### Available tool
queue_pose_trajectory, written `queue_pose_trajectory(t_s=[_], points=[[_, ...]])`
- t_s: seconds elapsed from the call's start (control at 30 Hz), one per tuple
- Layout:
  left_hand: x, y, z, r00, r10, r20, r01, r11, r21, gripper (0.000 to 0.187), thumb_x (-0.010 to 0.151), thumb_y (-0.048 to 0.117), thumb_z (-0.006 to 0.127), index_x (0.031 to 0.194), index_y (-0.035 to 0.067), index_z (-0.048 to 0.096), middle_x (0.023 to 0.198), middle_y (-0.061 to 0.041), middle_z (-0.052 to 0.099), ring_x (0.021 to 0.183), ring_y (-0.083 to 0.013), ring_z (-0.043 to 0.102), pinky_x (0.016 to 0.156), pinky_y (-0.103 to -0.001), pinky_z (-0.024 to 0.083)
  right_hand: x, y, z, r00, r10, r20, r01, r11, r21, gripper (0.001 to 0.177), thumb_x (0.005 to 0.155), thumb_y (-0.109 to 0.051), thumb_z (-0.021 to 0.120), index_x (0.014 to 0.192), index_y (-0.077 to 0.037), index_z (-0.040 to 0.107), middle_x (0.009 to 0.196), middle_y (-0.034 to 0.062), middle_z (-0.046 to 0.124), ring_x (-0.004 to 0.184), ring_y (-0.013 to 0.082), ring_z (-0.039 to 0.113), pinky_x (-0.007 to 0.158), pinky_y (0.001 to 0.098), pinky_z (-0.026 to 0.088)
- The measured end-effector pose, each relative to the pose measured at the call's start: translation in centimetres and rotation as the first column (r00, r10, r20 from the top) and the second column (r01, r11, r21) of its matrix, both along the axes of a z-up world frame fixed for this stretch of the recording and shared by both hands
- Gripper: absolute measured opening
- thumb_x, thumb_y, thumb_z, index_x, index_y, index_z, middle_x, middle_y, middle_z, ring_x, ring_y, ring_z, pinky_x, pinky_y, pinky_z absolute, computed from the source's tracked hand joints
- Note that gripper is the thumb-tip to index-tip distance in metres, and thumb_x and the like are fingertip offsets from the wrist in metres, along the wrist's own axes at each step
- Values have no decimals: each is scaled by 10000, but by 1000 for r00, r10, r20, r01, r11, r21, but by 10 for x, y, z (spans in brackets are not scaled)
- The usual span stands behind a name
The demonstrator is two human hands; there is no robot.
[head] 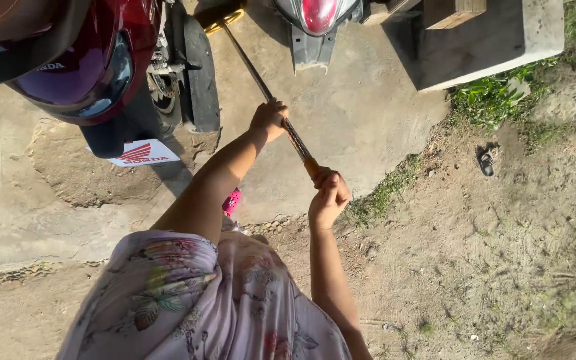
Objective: Sweeping a concrete outdoor area using a broom and a dustpan.
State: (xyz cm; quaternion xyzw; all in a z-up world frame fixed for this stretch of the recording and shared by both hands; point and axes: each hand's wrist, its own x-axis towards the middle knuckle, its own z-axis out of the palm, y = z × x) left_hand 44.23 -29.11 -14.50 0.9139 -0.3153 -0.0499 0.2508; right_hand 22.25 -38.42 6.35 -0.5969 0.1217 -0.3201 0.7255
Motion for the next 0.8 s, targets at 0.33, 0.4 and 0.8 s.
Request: queue_pose_trajectory(t_s=[0.33,0.4,0.8], points=[[-199,-58,84,985,-67,-161,5,934,-358,199,757,148,797,842,85,629,821,-112,661,865,-312,660,790,-450,520,-148,-108,121,987,119,-112,-137,976,-169,465,1047,-301,650,695,-12,560,685,79,614,587,157,552,650,346,483],[-270,-73,88,984,-146,-106,63,828,-557,199,819,210,755,974,116,673,846,-86,692,817,-257,673,787,-432,542,-192,-122,168,937,314,152,-283,939,-195,500,1078,-208,582,619,-76,435,589,27,498,489,142,501,528,330,449],[-376,-136,175,998,-64,-11,42,769,-638,258,784,112,732,1015,126,618,825,-52,688,740,-188,674,654,-313,569,-312,-176,201,956,-107,273,211,897,-388,580,1167,-405,471,691,-92,360,567,73,419,395,155,405,477,397,457]])
